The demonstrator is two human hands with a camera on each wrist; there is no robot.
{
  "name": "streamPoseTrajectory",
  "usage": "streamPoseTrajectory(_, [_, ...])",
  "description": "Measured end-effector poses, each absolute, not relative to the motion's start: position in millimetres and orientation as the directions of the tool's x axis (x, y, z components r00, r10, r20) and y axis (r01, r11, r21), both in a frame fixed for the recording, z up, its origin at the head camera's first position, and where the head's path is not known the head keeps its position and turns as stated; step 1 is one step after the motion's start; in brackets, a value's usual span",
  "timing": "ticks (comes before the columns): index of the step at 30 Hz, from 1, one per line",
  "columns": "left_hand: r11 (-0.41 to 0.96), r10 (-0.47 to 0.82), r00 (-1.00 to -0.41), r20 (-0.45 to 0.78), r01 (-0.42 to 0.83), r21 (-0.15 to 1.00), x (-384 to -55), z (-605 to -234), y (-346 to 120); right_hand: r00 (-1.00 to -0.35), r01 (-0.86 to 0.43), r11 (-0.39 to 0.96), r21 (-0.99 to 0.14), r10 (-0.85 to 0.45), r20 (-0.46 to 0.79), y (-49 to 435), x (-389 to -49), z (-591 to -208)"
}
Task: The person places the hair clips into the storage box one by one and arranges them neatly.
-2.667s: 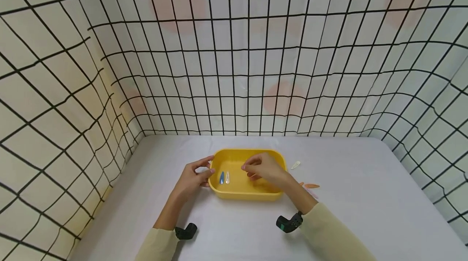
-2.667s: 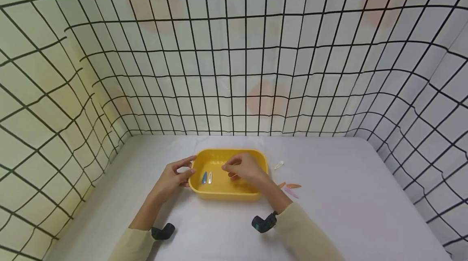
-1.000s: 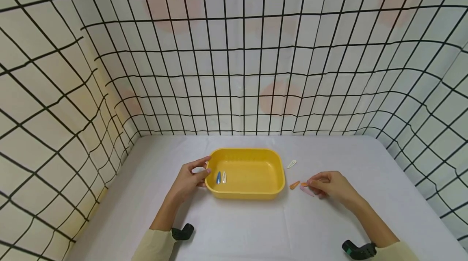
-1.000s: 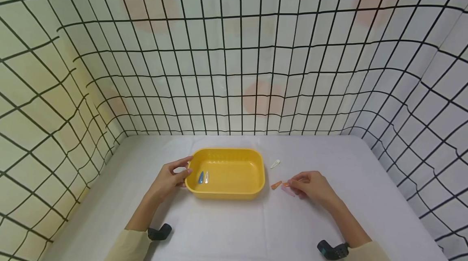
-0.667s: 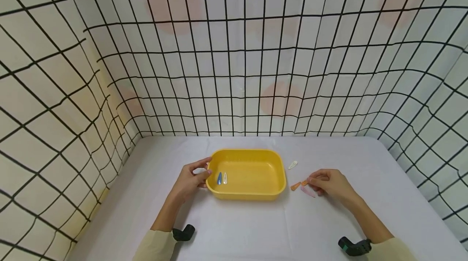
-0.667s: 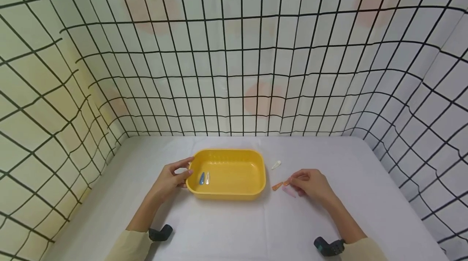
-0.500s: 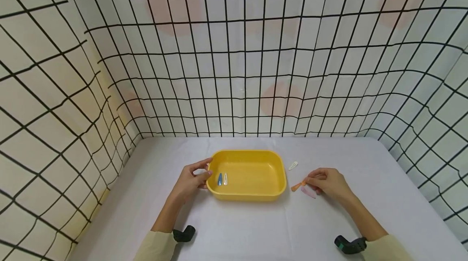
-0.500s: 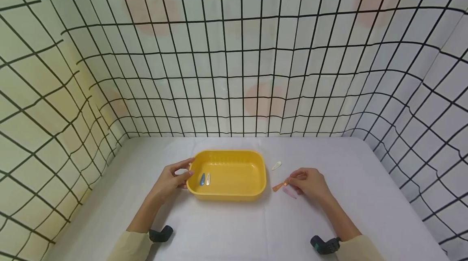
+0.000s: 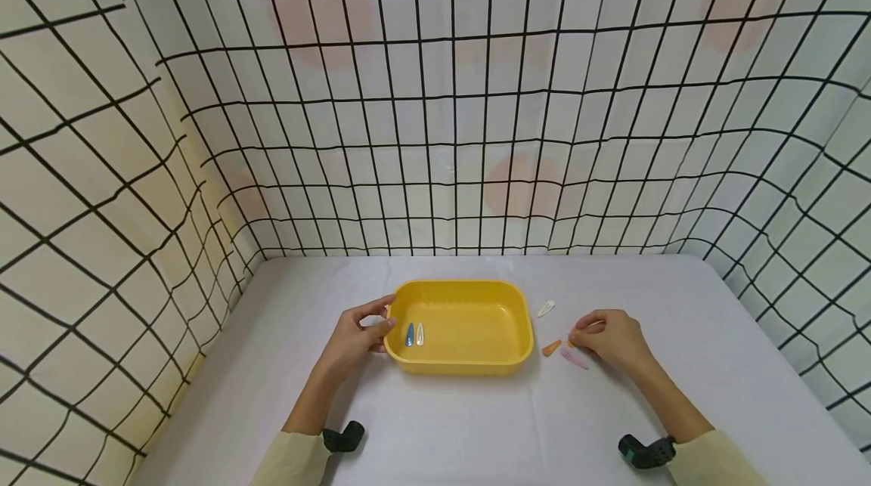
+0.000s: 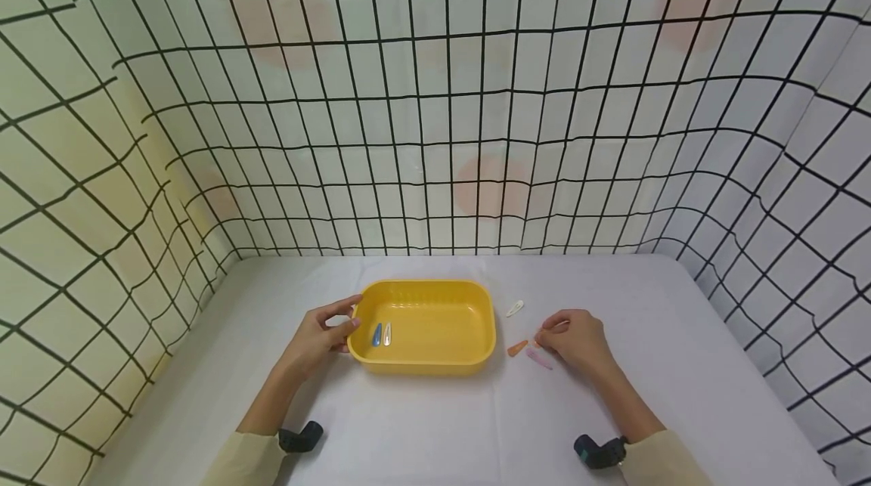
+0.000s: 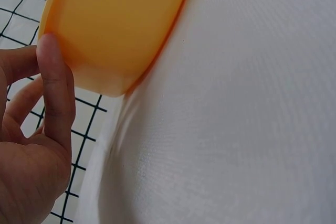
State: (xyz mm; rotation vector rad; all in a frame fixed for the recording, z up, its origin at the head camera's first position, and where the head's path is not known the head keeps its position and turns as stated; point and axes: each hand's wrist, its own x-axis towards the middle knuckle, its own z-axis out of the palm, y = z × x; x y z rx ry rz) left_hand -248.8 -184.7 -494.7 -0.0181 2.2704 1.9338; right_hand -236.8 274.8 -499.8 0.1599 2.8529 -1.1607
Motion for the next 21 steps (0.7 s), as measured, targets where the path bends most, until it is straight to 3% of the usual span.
streamPoseTrajectory(21, [0.164,0.088,-0.988,-0.130,-0.114,0.980,-248.4,-495.0,-183.9,-0.993,0.068,0.686,-0.724,-0.023,-0.115,285.0,-237.0,-495.6])
